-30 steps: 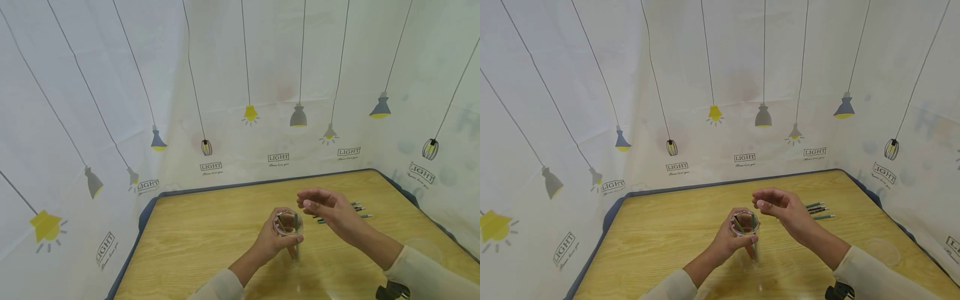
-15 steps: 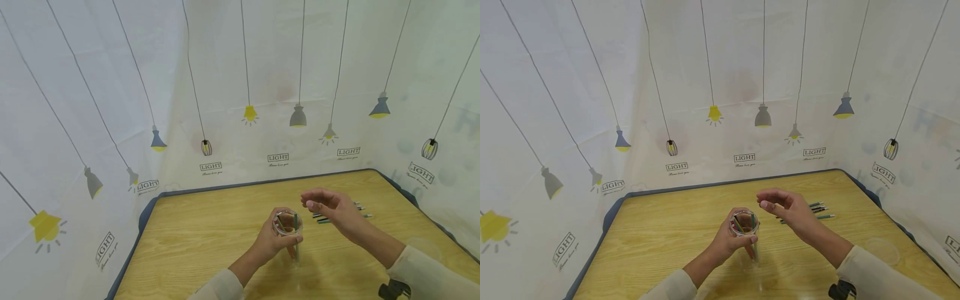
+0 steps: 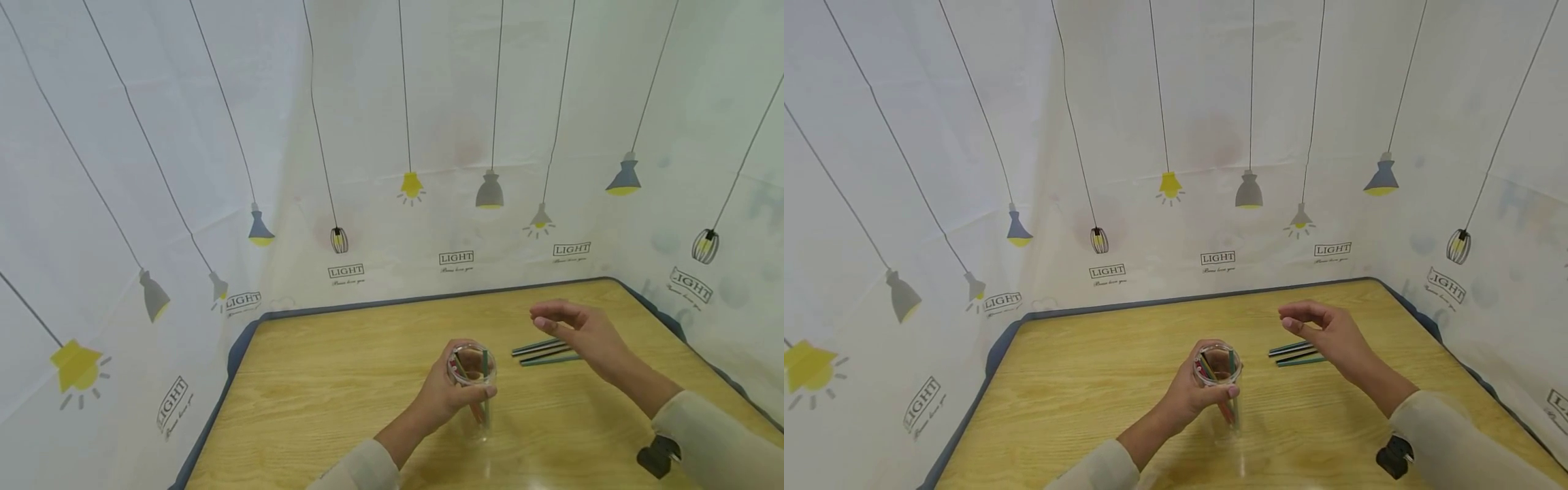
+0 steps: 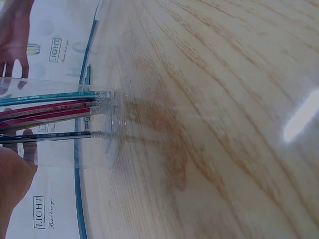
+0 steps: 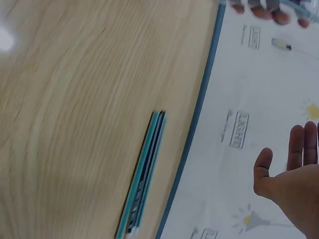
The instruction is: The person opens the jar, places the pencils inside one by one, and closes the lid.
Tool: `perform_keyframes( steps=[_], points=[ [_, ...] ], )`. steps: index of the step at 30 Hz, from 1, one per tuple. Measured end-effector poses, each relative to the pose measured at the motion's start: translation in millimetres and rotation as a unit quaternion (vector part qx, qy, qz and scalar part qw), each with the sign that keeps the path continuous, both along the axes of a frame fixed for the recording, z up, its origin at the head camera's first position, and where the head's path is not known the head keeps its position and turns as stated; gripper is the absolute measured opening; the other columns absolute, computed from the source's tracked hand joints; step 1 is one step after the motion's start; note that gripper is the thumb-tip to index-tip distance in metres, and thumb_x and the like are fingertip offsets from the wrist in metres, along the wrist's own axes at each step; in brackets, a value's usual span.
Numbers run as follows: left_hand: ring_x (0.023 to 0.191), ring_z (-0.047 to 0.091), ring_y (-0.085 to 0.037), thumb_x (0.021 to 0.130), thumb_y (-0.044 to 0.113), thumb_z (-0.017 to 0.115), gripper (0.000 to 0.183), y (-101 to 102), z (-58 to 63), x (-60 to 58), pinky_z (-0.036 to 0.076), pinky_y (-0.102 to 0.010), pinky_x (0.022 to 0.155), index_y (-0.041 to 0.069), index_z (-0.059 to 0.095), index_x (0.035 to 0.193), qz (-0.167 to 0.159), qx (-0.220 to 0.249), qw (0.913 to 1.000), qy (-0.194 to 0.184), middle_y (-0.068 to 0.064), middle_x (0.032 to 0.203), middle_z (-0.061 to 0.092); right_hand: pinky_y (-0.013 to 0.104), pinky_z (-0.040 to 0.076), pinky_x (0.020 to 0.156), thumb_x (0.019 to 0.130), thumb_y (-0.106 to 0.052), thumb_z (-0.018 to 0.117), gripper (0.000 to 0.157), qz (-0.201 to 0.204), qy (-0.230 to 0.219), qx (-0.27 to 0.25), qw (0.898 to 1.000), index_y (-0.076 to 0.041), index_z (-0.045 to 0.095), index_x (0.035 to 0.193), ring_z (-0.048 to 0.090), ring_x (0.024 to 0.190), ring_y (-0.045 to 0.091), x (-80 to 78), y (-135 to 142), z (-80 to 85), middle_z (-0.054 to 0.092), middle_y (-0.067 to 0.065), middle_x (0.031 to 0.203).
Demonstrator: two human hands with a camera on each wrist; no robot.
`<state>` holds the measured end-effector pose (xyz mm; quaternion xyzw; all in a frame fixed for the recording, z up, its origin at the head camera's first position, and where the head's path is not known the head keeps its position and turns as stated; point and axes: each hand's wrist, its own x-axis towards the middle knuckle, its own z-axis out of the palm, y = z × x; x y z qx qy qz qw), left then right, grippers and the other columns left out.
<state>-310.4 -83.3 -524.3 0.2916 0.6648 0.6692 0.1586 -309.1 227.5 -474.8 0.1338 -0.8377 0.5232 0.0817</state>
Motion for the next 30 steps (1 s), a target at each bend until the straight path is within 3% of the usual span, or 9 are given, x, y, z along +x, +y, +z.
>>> perform_keyframes(
  steps=[6, 7, 10, 13, 14, 16, 21, 26, 30],
  points=[
    [0.122, 0.058, -0.013, 0.093, 0.014, 0.084, 0.07, -0.1, 0.7, -0.3, 0.052, -0.027, 0.108, 0.021, 0.047, 0.152, 0.0, 0.001, 1.0, -0.004, 0.008, 0.136, 0.062, 0.013, 0.053, 0.093, 0.109, -0.033, 0.072, 0.034, -0.042, 0.01, 0.062, 0.997, -0.015, 0.076, 0.137, 0.063, 0.115, -0.013, -10.8, 29.6, -19.2, 0.074, -0.017, 0.131],
    [0.122, 0.058, -0.013, 0.093, 0.014, 0.084, 0.07, -0.1, 0.8, -0.1, 0.052, -0.027, 0.108, 0.021, 0.047, 0.152, 0.001, 0.001, 1.0, -0.004, 0.008, 0.135, 0.062, 0.019, 0.056, 0.097, 0.109, -0.034, 0.072, 0.036, -0.046, 0.006, 0.072, 0.996, -0.014, 0.076, 0.138, 0.062, 0.123, -0.011, -11.8, 34.6, -21.7, 0.075, -0.012, 0.135],
    [0.121, 0.058, -0.013, 0.093, 0.013, 0.084, 0.07, -0.2, 1.3, 0.9, 0.052, -0.027, 0.108, 0.02, 0.047, 0.152, 0.004, 0.0, 1.0, -0.004, 0.008, 0.135, 0.062, 0.023, 0.058, 0.097, 0.109, -0.035, 0.073, 0.037, -0.059, 0.003, 0.105, 0.993, -0.014, 0.076, 0.139, 0.06, 0.124, -0.01, -15.6, 47.8, -30.0, 0.074, 0.005, 0.142],
    [0.121, 0.058, -0.012, 0.093, 0.013, 0.084, 0.069, -0.1, 1.5, 1.2, 0.052, -0.027, 0.108, 0.02, 0.048, 0.151, 0.004, -0.002, 1.0, -0.001, 0.009, 0.135, 0.062, 0.022, 0.058, 0.096, 0.108, -0.034, 0.073, 0.038, -0.061, 0.004, 0.128, 0.99, -0.011, 0.076, 0.138, 0.057, 0.124, -0.01, -19.3, 58.9, -37.5, 0.07, 0.017, 0.147],
    [0.121, 0.058, -0.012, 0.093, 0.013, 0.084, 0.069, 0.0, 1.4, 1.1, 0.052, -0.027, 0.108, 0.02, 0.048, 0.151, 0.004, -0.002, 1.0, 0.0, 0.009, 0.135, 0.062, 0.019, 0.057, 0.092, 0.108, -0.034, 0.074, 0.036, -0.064, 0.005, 0.136, 0.989, -0.012, 0.077, 0.137, 0.058, 0.118, -0.01, -20.7, 62.3, -40.4, 0.07, 0.017, 0.146],
    [0.121, 0.058, -0.012, 0.093, 0.013, 0.084, 0.069, 0.1, 1.3, 1.1, 0.052, -0.027, 0.108, 0.02, 0.048, 0.151, 0.005, -0.001, 1.0, 0.002, 0.009, 0.135, 0.062, 0.028, 0.062, 0.093, 0.108, -0.032, 0.074, 0.034, -0.062, 0.005, 0.147, 0.987, -0.011, 0.078, 0.134, 0.063, 0.122, 0.002, -22.5, 68.8, -45.8, 0.07, 0.018, 0.144],
    [0.121, 0.058, -0.012, 0.093, 0.013, 0.085, 0.069, -0.3, 0.8, 1.5, 0.052, -0.027, 0.109, 0.02, 0.048, 0.151, 0.005, -0.001, 1.0, -0.003, 0.009, 0.134, 0.062, 0.065, 0.062, 0.096, 0.108, -0.029, 0.074, 0.029, -0.059, -0.007, 0.171, 0.984, -0.01, 0.08, 0.129, 0.068, 0.123, 0.039, -25.5, 84.2, -60.9, 0.073, 0.019, 0.134],
    [0.122, 0.058, -0.012, 0.093, 0.013, 0.085, 0.069, -1.1, 0.6, 1.8, 0.051, -0.028, 0.109, 0.021, 0.048, 0.152, 0.005, -0.003, 1.0, -0.007, 0.01, 0.135, 0.062, 0.075, 0.056, 0.097, 0.106, -0.027, 0.077, 0.025, -0.061, -0.014, 0.208, 0.976, -0.012, 0.082, 0.124, 0.071, 0.116, 0.039, -28.1, 94.3, -71.9, 0.075, 0.014, 0.125],
    [0.122, 0.058, -0.013, 0.093, 0.013, 0.085, 0.069, -0.5, 0.4, 1.1, 0.051, -0.028, 0.109, 0.021, 0.048, 0.151, 0.006, 0.0, 0.9999, -0.008, 0.01, 0.135, 0.063, 0.069, 0.059, 0.092, 0.1, -0.017, 0.083, 0.017, -0.057, 0.029, 0.248, 0.967, -0.01, 0.084, 0.115, 0.074, 0.106, 0.038, -30.1, 100.5, -81.2, 0.077, 0.01, 0.113]
  ],
)
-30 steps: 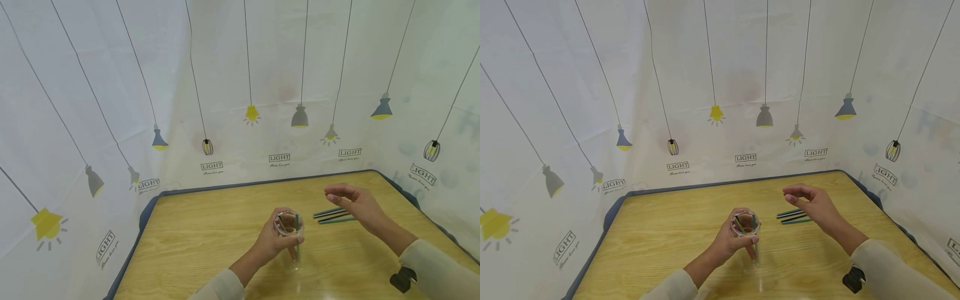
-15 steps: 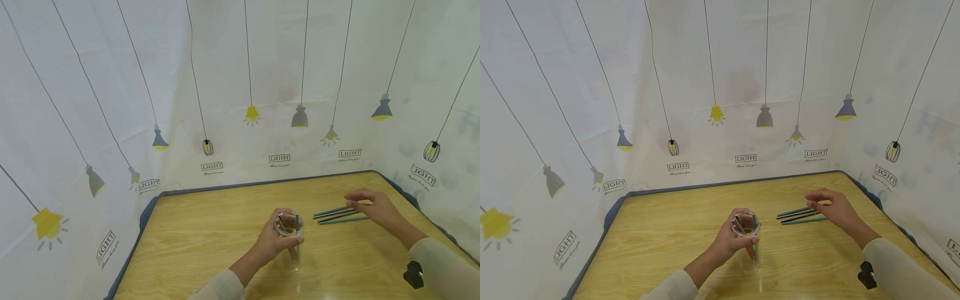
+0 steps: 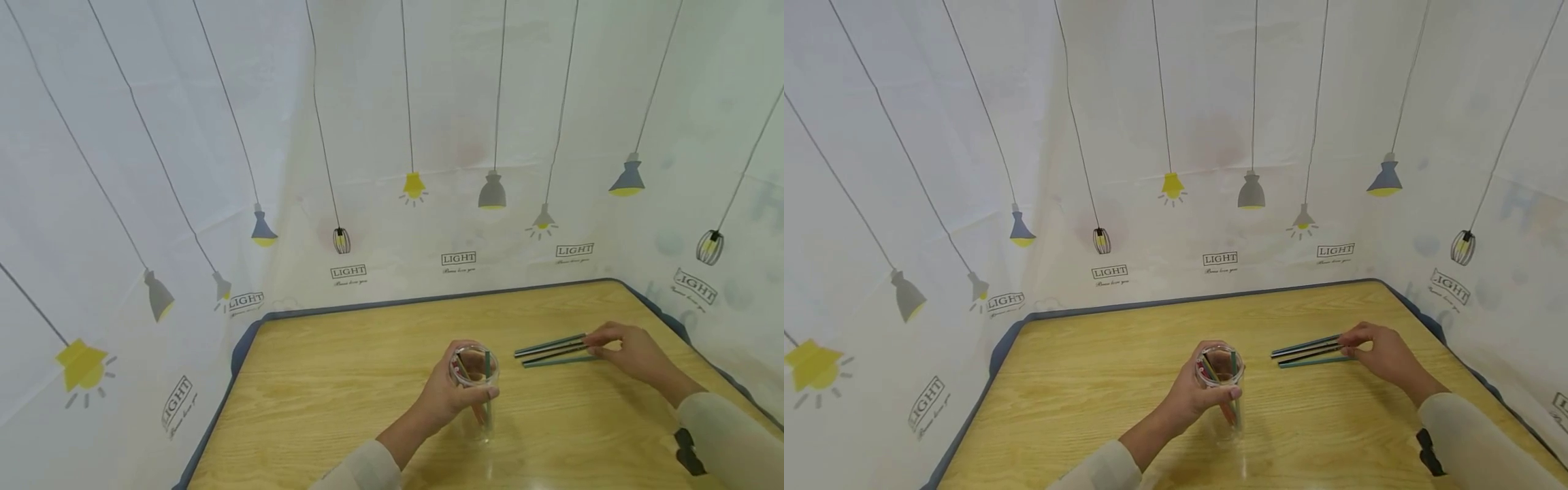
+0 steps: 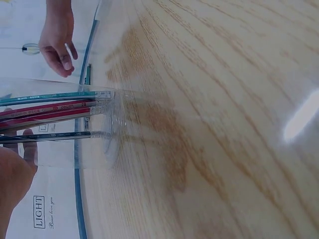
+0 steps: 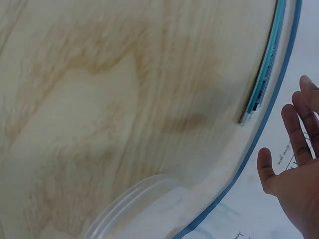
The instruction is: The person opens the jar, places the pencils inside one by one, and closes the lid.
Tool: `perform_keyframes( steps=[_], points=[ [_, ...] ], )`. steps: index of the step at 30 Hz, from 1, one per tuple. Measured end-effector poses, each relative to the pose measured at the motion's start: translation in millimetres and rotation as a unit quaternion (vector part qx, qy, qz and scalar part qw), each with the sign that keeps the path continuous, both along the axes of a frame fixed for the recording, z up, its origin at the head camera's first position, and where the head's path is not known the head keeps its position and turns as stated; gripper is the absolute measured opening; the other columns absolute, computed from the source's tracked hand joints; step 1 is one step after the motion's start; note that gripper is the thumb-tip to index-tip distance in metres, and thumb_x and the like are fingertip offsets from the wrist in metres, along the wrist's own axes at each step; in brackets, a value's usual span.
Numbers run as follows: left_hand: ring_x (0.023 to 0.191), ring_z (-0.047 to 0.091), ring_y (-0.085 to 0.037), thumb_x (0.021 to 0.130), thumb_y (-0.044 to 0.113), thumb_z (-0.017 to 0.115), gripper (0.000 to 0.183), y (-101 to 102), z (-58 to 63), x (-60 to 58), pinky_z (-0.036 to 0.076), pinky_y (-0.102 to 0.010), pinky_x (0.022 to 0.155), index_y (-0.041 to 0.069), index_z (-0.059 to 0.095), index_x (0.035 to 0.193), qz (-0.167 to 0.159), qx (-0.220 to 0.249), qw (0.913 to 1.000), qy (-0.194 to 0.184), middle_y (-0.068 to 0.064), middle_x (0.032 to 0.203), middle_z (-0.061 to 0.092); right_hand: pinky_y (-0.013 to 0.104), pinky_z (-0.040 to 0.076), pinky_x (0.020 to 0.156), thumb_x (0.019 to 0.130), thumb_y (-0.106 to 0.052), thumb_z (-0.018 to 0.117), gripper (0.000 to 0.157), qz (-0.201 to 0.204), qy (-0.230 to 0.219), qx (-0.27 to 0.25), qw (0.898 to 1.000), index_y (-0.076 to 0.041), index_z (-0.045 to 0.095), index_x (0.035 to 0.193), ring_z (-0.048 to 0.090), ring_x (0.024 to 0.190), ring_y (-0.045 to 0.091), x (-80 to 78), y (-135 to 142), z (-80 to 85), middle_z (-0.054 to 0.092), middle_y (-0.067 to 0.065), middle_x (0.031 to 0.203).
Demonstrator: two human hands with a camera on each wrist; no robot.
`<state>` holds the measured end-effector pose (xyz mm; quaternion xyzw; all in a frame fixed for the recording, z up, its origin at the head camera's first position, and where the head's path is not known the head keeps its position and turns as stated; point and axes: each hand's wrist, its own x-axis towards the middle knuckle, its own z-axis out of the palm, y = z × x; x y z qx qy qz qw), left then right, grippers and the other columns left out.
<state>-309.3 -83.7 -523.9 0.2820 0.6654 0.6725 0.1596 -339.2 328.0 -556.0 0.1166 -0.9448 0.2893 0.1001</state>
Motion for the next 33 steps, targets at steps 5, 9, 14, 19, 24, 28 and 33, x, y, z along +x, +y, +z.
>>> perform_keyframes(
  steps=[5, 9, 14, 19, 24, 28, 33],
  points=[
    [0.121, 0.058, -0.012, 0.092, 0.013, 0.084, 0.07, 0.7, -0.9, 0.5, 0.05, -0.028, 0.11, 0.023, 0.048, 0.151, -0.001, 0.004, 1.0, 0.001, 0.01, 0.135, 0.064, 0.057, 0.063, 0.085, 0.097, -0.011, 0.084, 0.012, 0.006, 0.018, 0.043, 0.999, -0.007, 0.084, 0.109, 0.075, 0.096, 0.033, -1.7, 9.4, -12.8, 0.077, 0.006, 0.106],
    [0.121, 0.057, -0.011, 0.092, 0.014, 0.085, 0.069, 1.4, -2.5, 0.4, 0.05, -0.029, 0.11, 0.025, 0.049, 0.15, -0.001, 0.005, 1.0, 0.003, 0.012, 0.134, 0.064, 0.062, 0.062, 0.088, 0.098, -0.009, 0.082, 0.011, 0.002, -0.012, 0.04, 0.999, -0.005, 0.083, 0.109, 0.074, 0.102, 0.041, -2.4, 15.9, -20.5, 0.077, 0.012, 0.11],
    [0.121, 0.057, -0.011, 0.091, 0.014, 0.084, 0.07, 3.0, -4.7, -1.8, 0.051, -0.027, 0.108, 0.023, 0.049, 0.15, -0.003, 0.005, 1.0, 0.007, 0.011, 0.134, 0.064, 0.067, 0.06, 0.091, 0.099, -0.008, 0.079, 0.012, -0.01, -0.031, 0.037, 0.999, -0.005, 0.084, 0.109, 0.072, 0.109, 0.05, -3.2, 19.0, -25.3, 0.075, 0.017, 0.114],
    [0.12, 0.058, -0.011, 0.092, 0.014, 0.084, 0.071, 3.2, -4.1, -1.8, 0.052, -0.025, 0.107, 0.019, 0.047, 0.152, -0.005, 0.005, 1.0, 0.005, 0.01, 0.133, 0.063, 0.061, 0.061, 0.085, 0.097, -0.005, 0.079, 0.009, -0.01, -0.017, 0.05, 0.999, -0.005, 0.084, 0.105, 0.073, 0.098, 0.039, -4.9, 17.7, -25.7, 0.073, 0.011, 0.106],
    [0.12, 0.058, -0.011, 0.092, 0.013, 0.084, 0.07, 1.6, -3.1, -1.1, 0.052, -0.025, 0.108, 0.019, 0.047, 0.152, -0.004, 0.006, 1.0, 0.0, 0.01, 0.133, 0.063, 0.055, 0.062, 0.08, 0.095, -0.006, 0.081, 0.003, -0.004, -0.009, 0.091, 0.996, -0.007, 0.082, 0.098, 0.072, 0.088, 0.027, -6.7, 16.6, -29.3, 0.07, 0.002, 0.097],
    [0.12, 0.059, -0.011, 0.092, 0.012, 0.084, 0.069, 0.8, -3.4, -1.9, 0.052, -0.025, 0.108, 0.02, 0.048, 0.15, -0.004, 0.009, 0.9999, 0.001, 0.009, 0.133, 0.064, 0.054, 0.063, 0.08, 0.094, -0.006, 0.082, 0.003, 0.004, -0.001, 0.098, 0.995, -0.007, 0.08, 0.096, 0.072, 0.088, 0.028, -6.5, 15.9, -31.2, 0.069, 0.002, 0.096],
    [0.119, 0.059, -0.01, 0.092, 0.012, 0.083, 0.069, 0.4, -3.5, -2.4, 0.053, -0.025, 0.107, 0.021, 0.049, 0.15, -0.001, 0.009, 1.0, 0.0, 0.011, 0.132, 0.064, 0.059, 0.062, 0.083, 0.097, -0.005, 0.08, 0.009, -0.002, 0.011, 0.082, 0.997, -0.004, 0.081, 0.106, 0.073, 0.095, 0.037, -7.2, 14.2, -31.8, 0.071, 0.009, 0.105]
  ],
)
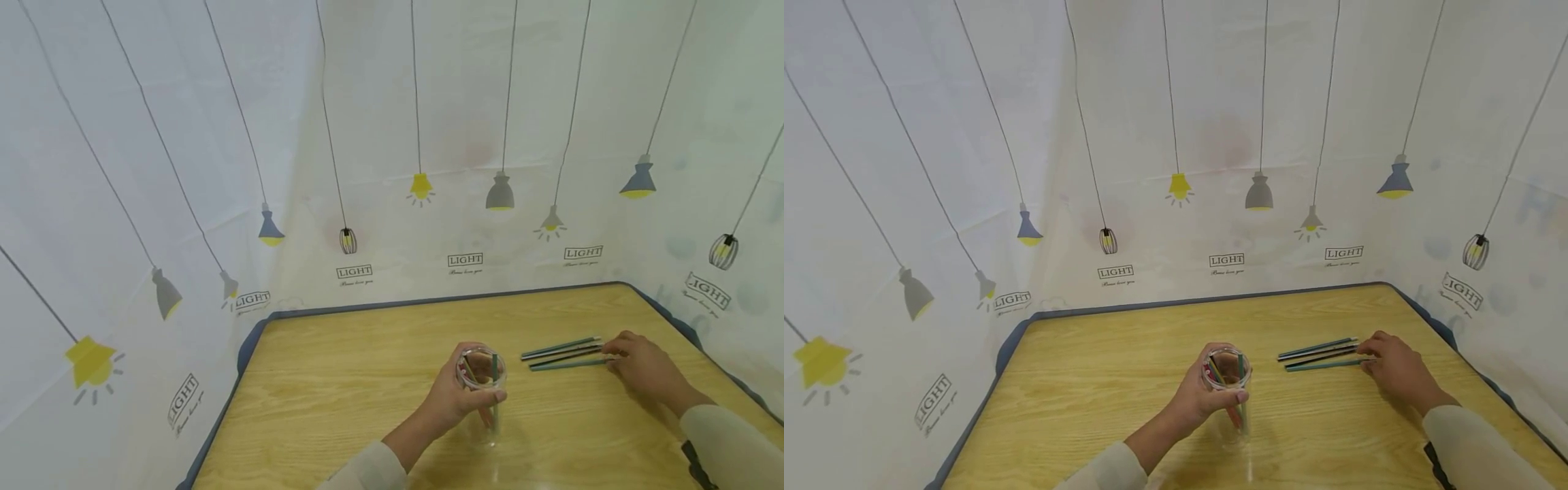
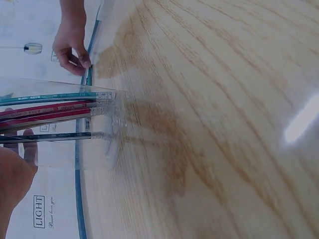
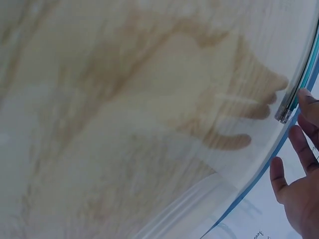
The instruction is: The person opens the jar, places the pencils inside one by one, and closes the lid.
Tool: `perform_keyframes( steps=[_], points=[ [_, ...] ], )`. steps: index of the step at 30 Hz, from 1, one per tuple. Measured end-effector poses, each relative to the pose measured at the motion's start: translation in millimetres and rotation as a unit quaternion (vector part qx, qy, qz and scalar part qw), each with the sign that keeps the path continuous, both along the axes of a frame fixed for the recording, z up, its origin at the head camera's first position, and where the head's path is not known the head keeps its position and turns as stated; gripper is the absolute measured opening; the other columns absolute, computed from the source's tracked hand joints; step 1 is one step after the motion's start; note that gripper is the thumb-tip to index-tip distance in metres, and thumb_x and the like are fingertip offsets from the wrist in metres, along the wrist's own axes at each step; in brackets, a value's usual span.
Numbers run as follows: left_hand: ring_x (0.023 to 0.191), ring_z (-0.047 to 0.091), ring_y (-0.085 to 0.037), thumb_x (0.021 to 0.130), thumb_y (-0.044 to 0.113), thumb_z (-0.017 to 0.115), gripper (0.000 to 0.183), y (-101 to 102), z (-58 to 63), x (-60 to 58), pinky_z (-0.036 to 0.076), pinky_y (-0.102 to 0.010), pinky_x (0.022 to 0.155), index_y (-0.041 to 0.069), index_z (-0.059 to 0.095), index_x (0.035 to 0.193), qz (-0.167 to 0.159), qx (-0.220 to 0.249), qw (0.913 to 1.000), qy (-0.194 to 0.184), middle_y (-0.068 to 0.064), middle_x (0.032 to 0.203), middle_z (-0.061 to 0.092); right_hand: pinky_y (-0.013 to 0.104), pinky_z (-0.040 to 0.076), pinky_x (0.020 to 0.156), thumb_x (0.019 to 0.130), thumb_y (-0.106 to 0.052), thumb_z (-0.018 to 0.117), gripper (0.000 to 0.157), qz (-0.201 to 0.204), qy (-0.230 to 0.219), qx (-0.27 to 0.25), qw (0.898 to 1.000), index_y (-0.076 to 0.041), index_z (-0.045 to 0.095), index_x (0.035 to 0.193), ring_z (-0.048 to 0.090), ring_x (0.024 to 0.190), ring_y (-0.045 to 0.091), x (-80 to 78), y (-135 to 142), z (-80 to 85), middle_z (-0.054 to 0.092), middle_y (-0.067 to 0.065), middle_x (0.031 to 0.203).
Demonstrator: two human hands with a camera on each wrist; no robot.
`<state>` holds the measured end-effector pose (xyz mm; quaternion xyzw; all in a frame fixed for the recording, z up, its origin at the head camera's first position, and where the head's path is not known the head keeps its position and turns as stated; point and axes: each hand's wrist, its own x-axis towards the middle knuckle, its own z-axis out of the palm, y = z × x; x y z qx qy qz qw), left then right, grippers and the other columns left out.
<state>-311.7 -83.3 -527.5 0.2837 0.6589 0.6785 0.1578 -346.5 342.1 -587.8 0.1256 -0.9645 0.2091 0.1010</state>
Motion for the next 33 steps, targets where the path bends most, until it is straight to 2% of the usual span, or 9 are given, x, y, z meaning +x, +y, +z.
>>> perform_keyframes(
  steps=[6, 10, 17, 25, 29, 33],
  points=[
    [0.119, 0.059, -0.011, 0.091, 0.012, 0.084, 0.068, 0.1, -0.6, 1.2, 0.052, -0.024, 0.107, 0.022, 0.051, 0.15, 0.003, -0.001, 1.0, 0.0, 0.011, 0.132, 0.064, 0.056, 0.063, 0.079, 0.096, -0.004, 0.08, 0.006, 0.001, -0.012, 0.024, 1.0, -0.007, 0.082, 0.1, 0.073, 0.09, 0.033, -3.1, 0.3, -1.5, 0.072, 0.007, 0.101],
    [0.12, 0.059, -0.012, 0.091, 0.014, 0.085, 0.067, 0.7, -0.6, 1.7, 0.052, -0.025, 0.107, 0.024, 0.051, 0.149, 0.004, -0.006, 1.0, 0.005, 0.01, 0.132, 0.064, 0.053, 0.063, 0.077, 0.094, 0.0, 0.08, 0.008, 0.004, -0.016, 0.018, 1.0, -0.007, 0.081, 0.099, 0.073, 0.087, 0.03, -2.7, 0.9, -2.8, 0.072, 0.004, 0.097],
    [0.12, 0.058, -0.014, 0.091, 0.014, 0.085, 0.069, -0.3, -0.2, 1.1, 0.053, -0.025, 0.106, 0.025, 0.051, 0.149, 0.008, -0.009, 0.9999, 0.007, 0.011, 0.133, 0.064, 0.047, 0.061, 0.074, 0.094, -0.001, 0.08, 0.009, 0.011, 0.002, 0.023, 1.0, -0.01, 0.082, 0.097, 0.069, 0.083, 0.022, -2.9, -1.6, -1.8, 0.071, 0.0, 0.095],
    [0.119, 0.058, -0.012, 0.091, 0.013, 0.085, 0.07, 1.7, -1.5, 1.2, 0.052, -0.025, 0.107, 0.021, 0.049, 0.15, 0.004, -0.012, 0.9999, 0.007, 0.009, 0.133, 0.064, 0.047, 0.061, 0.077, 0.094, 0.001, 0.08, 0.012, 0.01, -0.017, 0.011, 1.0, -0.01, 0.08, 0.096, 0.071, 0.088, 0.023, 2.5, -4.9, -4.0, 0.068, -0.002, 0.094],
    [0.119, 0.059, -0.013, 0.091, 0.01, 0.085, 0.07, 2.0, -2.2, 1.3, 0.053, -0.025, 0.105, 0.017, 0.049, 0.151, 0.006, -0.005, 1.0, 0.004, 0.008, 0.133, 0.065, 0.038, 0.059, 0.074, 0.094, 0.0, 0.08, 0.013, 0.017, 0.005, -0.006, 1.0, -0.013, 0.08, 0.096, 0.069, 0.085, 0.015, 5.2, -11.6, -4.1, 0.067, -0.006, 0.093],
    [0.118, 0.06, -0.013, 0.091, 0.01, 0.085, 0.07, 0.9, -1.9, -0.1, 0.055, -0.024, 0.102, 0.019, 0.05, 0.151, 0.014, -0.006, 0.9999, 0.002, 0.008, 0.133, 0.064, 0.032, 0.059, 0.073, 0.096, -0.001, 0.081, 0.015, 0.019, 0.049, -0.05, 0.997, -0.016, 0.08, 0.099, 0.069, 0.086, 0.011, 7.1, -25.9, 4.5, 0.07, -0.006, 0.097]
  ],
)
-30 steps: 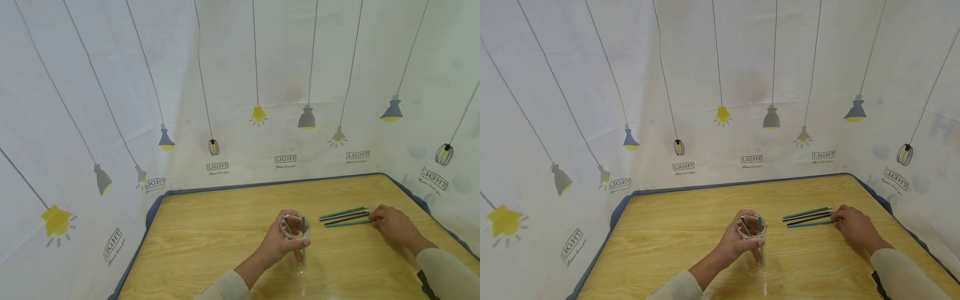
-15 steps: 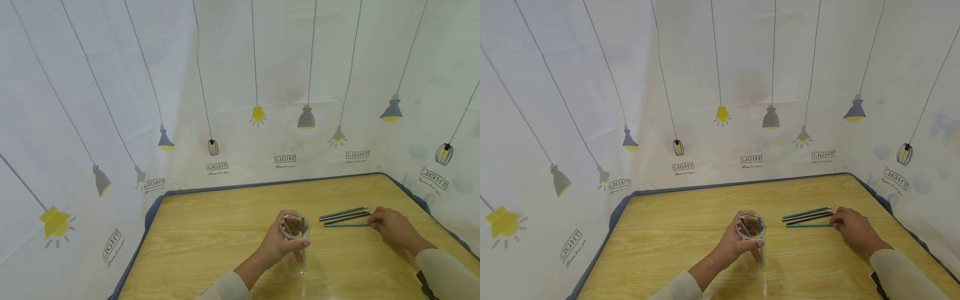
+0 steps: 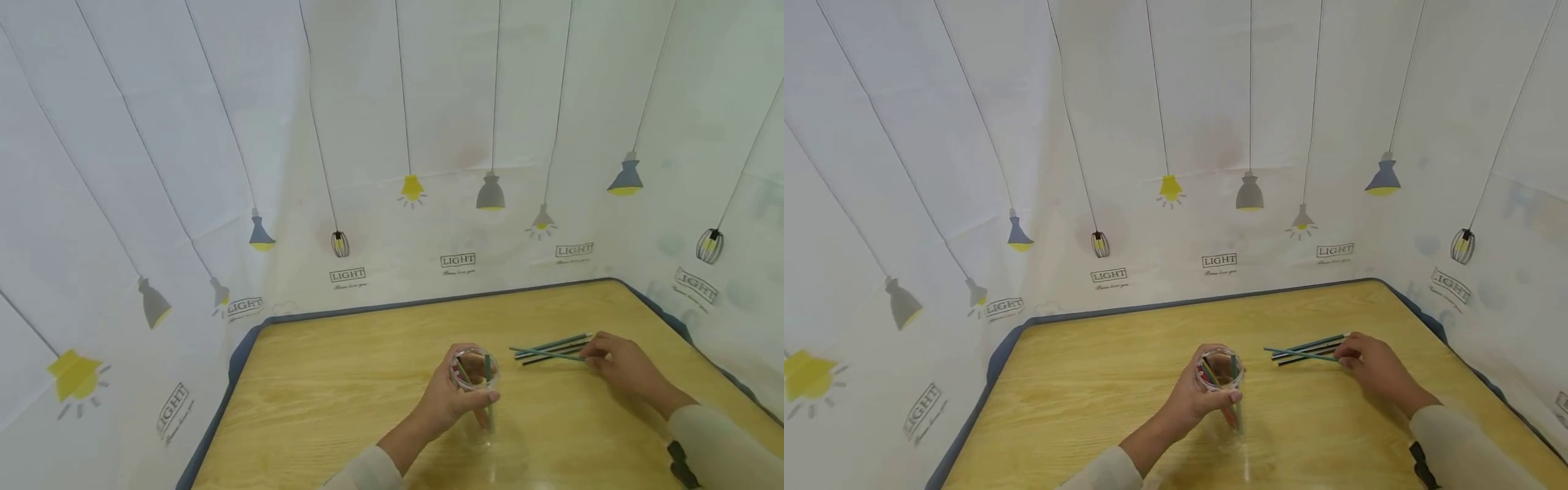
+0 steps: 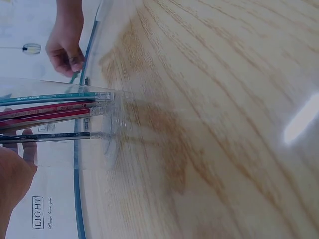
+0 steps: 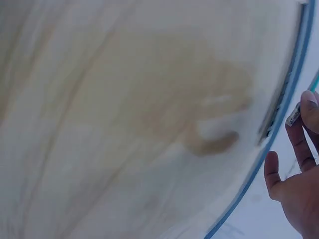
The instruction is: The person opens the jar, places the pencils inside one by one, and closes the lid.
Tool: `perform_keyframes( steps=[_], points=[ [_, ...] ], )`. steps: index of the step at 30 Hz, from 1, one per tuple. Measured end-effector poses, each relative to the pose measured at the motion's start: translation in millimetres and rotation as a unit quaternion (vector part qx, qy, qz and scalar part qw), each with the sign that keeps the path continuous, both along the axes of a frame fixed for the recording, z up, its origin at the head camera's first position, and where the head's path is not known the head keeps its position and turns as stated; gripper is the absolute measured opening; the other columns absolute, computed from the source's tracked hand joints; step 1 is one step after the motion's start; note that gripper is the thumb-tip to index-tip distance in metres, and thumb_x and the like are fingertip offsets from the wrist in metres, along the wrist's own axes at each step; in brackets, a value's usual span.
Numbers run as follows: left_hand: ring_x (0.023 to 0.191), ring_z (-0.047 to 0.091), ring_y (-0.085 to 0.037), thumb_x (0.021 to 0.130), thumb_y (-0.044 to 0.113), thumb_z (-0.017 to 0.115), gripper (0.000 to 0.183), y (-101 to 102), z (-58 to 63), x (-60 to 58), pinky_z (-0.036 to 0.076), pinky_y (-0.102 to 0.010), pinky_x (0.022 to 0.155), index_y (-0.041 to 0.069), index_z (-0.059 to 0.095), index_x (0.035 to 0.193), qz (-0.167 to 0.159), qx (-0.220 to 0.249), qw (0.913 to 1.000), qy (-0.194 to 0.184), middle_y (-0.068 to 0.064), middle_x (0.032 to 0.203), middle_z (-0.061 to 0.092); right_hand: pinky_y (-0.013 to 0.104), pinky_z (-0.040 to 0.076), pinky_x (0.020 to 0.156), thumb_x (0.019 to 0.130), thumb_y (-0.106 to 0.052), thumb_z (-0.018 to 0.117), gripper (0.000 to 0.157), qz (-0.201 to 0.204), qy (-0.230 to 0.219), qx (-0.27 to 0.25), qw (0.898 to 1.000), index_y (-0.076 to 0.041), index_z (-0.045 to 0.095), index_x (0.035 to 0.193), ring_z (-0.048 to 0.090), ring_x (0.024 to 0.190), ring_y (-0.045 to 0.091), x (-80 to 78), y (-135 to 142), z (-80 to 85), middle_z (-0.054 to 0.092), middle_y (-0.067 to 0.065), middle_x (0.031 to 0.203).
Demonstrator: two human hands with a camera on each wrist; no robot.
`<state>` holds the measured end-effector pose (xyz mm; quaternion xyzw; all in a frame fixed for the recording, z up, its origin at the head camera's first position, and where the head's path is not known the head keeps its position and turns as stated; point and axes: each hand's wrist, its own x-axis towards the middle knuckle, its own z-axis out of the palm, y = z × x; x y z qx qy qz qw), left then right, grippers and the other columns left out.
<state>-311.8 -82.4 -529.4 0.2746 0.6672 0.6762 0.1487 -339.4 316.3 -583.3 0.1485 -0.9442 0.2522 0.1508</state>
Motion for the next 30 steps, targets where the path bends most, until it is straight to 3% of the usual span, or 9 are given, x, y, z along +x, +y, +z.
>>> perform_keyframes(
  steps=[5, 12, 15, 18, 22, 25, 30],
  points=[
    [0.119, 0.061, -0.012, 0.091, 0.011, 0.085, 0.069, -0.9, 1.4, -1.6, 0.056, -0.024, 0.103, 0.021, 0.05, 0.15, 0.003, -0.004, 1.0, 0.007, 0.008, 0.133, 0.063, 0.035, 0.065, 0.08, 0.103, -0.01, 0.077, 0.008, -0.009, -0.007, -0.068, 0.998, -0.011, 0.08, 0.111, 0.073, 0.096, 0.016, 4.2, -22.4, 22.5, 0.077, 0.003, 0.108],
    [0.12, 0.061, -0.013, 0.091, 0.013, 0.086, 0.069, 0.5, 1.6, -1.1, 0.055, -0.026, 0.105, 0.023, 0.051, 0.15, 0.002, -0.003, 1.0, -0.001, 0.01, 0.133, 0.063, 0.024, 0.059, 0.078, 0.109, -0.02, 0.072, 0.02, -0.013, -0.042, -0.164, 0.985, -0.007, 0.077, 0.123, 0.067, 0.096, -0.006, 13.7, -48.5, 48.1, 0.08, 0.012, 0.115],
    [0.121, 0.06, -0.013, 0.091, 0.013, 0.086, 0.07, 1.5, 1.0, -0.4, 0.055, -0.026, 0.106, 0.023, 0.051, 0.15, 0.0, -0.005, 1.0, -0.002, 0.01, 0.134, 0.063, 0.023, 0.06, 0.079, 0.11, -0.024, 0.07, 0.028, -0.018, -0.064, -0.199, 0.978, -0.003, 0.075, 0.128, 0.069, 0.096, -0.003, 18.9, -58.5, 56.6, 0.079, 0.015, 0.119],
    [0.121, 0.06, -0.014, 0.091, 0.013, 0.085, 0.07, 1.6, 1.7, 0.1, 0.054, -0.027, 0.107, 0.023, 0.05, 0.15, -0.001, -0.004, 1.0, -0.002, 0.01, 0.134, 0.063, 0.022, 0.06, 0.084, 0.111, -0.028, 0.069, 0.037, -0.012, -0.093, -0.244, 0.965, 0.0, 0.071, 0.135, 0.07, 0.098, -0.003, 22.7, -68.5, 68.3, 0.078, 0.015, 0.124],
    [0.121, 0.058, -0.015, 0.091, 0.014, 0.085, 0.07, 1.5, 2.7, 0.6, 0.054, -0.028, 0.108, 0.022, 0.049, 0.15, -0.007, 0.002, 1.0, -0.004, 0.009, 0.135, 0.062, 0.019, 0.061, 0.089, 0.112, -0.027, 0.068, 0.043, 0.013, -0.111, -0.31, 0.944, 0.004, 0.066, 0.14, 0.072, 0.102, -0.003, 28.3, -80.7, 84.0, 0.08, -0.002, 0.119],
    [0.121, 0.059, -0.015, 0.091, 0.014, 0.085, 0.069, 2.1, 2.5, 0.7, 0.053, -0.029, 0.108, 0.02, 0.048, 0.15, -0.009, 0.005, 0.9999, -0.004, 0.01, 0.134, 0.062, 0.019, 0.062, 0.09, 0.112, -0.022, 0.068, 0.04, 0.044, -0.11, -0.356, 0.927, 0.008, 0.064, 0.139, 0.074, 0.102, -0.001, 33.4, -89.9, 93.6, 0.078, -0.013, 0.112],
    [0.121, 0.06, -0.014, 0.091, 0.013, 0.084, 0.069, 2.7, 0.9, -0.1, 0.053, -0.029, 0.109, 0.02, 0.049, 0.15, -0.007, 0.004, 1.0, 0.0, 0.01, 0.134, 0.064, 0.021, 0.064, 0.091, 0.112, -0.014, 0.066, 0.027, 0.088, -0.101, -0.397, 0.908, 0.004, 0.067, 0.131, 0.076, 0.102, 0.005, 40.6, -106.9, 107.9, 0.078, -0.013, 0.111]
  ],
)
